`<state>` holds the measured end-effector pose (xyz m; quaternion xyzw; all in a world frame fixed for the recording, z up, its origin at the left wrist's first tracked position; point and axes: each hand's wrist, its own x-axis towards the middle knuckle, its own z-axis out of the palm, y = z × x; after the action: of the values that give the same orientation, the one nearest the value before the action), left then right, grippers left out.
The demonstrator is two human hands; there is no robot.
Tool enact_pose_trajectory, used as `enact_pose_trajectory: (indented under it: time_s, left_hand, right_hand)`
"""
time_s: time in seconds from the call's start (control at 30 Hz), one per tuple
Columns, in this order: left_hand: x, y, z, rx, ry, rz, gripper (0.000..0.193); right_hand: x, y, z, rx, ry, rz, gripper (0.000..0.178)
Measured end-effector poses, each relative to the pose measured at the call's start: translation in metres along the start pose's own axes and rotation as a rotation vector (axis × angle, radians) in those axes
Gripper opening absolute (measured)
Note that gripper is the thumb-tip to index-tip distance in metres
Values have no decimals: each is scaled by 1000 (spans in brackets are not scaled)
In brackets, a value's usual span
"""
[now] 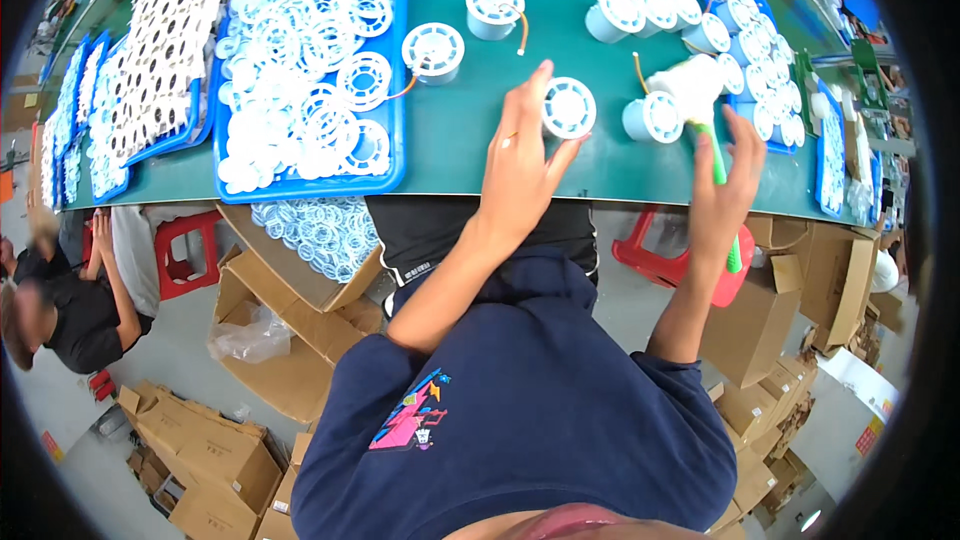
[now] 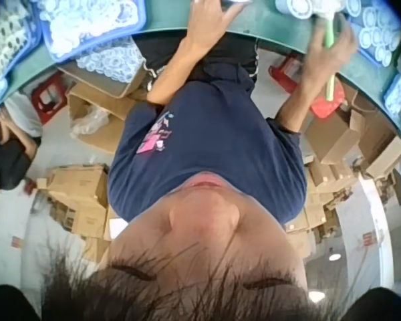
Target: Assembling plastic housings and wiring for electronic components at a factory station.
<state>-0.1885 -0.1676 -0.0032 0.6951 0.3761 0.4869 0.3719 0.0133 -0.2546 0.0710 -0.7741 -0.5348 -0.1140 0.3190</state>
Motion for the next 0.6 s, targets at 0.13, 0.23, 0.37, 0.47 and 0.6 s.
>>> enact_pose_trajectory:
  time_s: [0.13,0.23,0.37,0.47,0.6]
  left_hand:
    - [-3,-6,13,95,-56,14,84]
    - [-6,-5,14,179,-29,44,84]
    - [-8,-9,14,220,3,9,84]
    - [-5,-6,13,289,33,69,82]
    - [-6,-12,13,306,1,78,84]
  right_hand:
    - [-29,90,9,-351,-218,21,38]
    - [-32,88,3,-282,-193,186,33]
    - [-40,58,-34,123,-204,292,36]
    - [-64,45,-59,174,-247,-44,38]
    - [-43,-12,-52,61,-652,21,39]
